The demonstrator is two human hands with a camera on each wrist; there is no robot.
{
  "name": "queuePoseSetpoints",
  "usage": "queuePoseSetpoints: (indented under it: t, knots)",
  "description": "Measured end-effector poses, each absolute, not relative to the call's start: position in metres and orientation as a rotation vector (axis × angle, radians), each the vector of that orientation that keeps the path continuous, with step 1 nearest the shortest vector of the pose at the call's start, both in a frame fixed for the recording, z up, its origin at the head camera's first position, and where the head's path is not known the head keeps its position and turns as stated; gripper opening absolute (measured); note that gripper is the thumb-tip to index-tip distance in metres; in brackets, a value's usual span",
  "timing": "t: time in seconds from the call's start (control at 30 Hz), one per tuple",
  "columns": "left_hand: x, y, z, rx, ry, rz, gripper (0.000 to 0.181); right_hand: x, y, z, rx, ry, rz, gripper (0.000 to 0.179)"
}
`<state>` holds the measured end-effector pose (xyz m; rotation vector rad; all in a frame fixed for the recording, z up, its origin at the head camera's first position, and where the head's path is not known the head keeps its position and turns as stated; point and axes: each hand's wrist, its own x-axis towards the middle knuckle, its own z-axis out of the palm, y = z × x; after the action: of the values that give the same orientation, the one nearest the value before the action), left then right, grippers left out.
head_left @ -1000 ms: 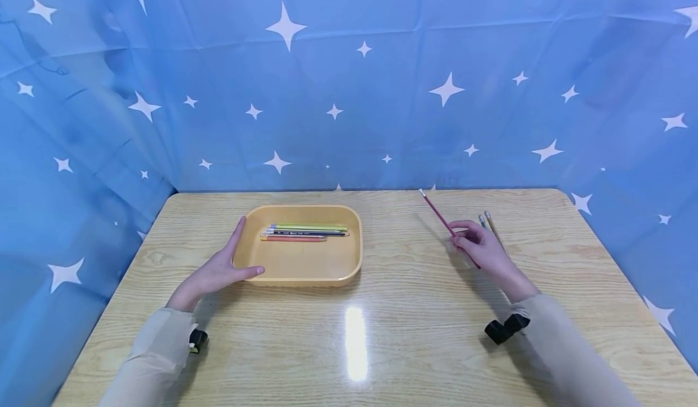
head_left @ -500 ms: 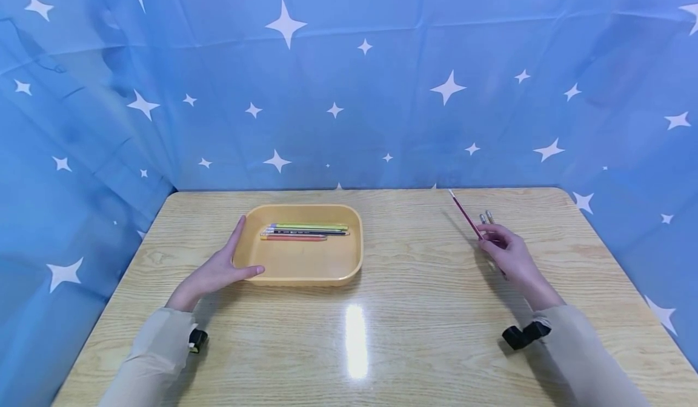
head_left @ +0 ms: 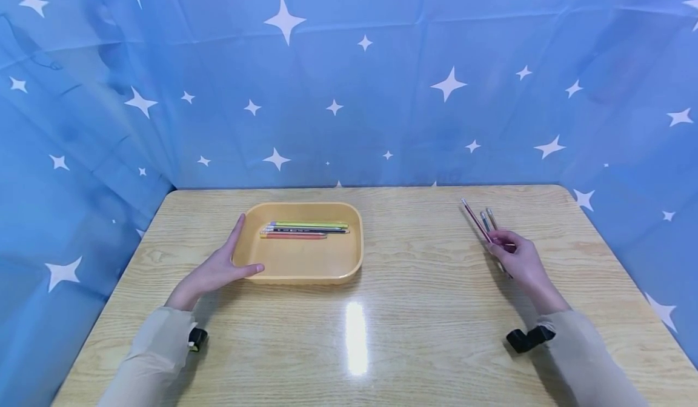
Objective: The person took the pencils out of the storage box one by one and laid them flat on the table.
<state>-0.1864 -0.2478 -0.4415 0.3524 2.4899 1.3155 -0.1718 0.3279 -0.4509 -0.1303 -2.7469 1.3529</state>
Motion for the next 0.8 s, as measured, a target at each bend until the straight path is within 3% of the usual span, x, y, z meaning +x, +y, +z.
queuePoseSetpoints:
  t: [0.8]
  knots:
    - [-0.1866, -0.2482, -0.4423, 0.339, 2.483, 1.319, 0.115, -0.1703, 0.3295, -0.4521, -0.111, -2.844, 0.973, 0.022]
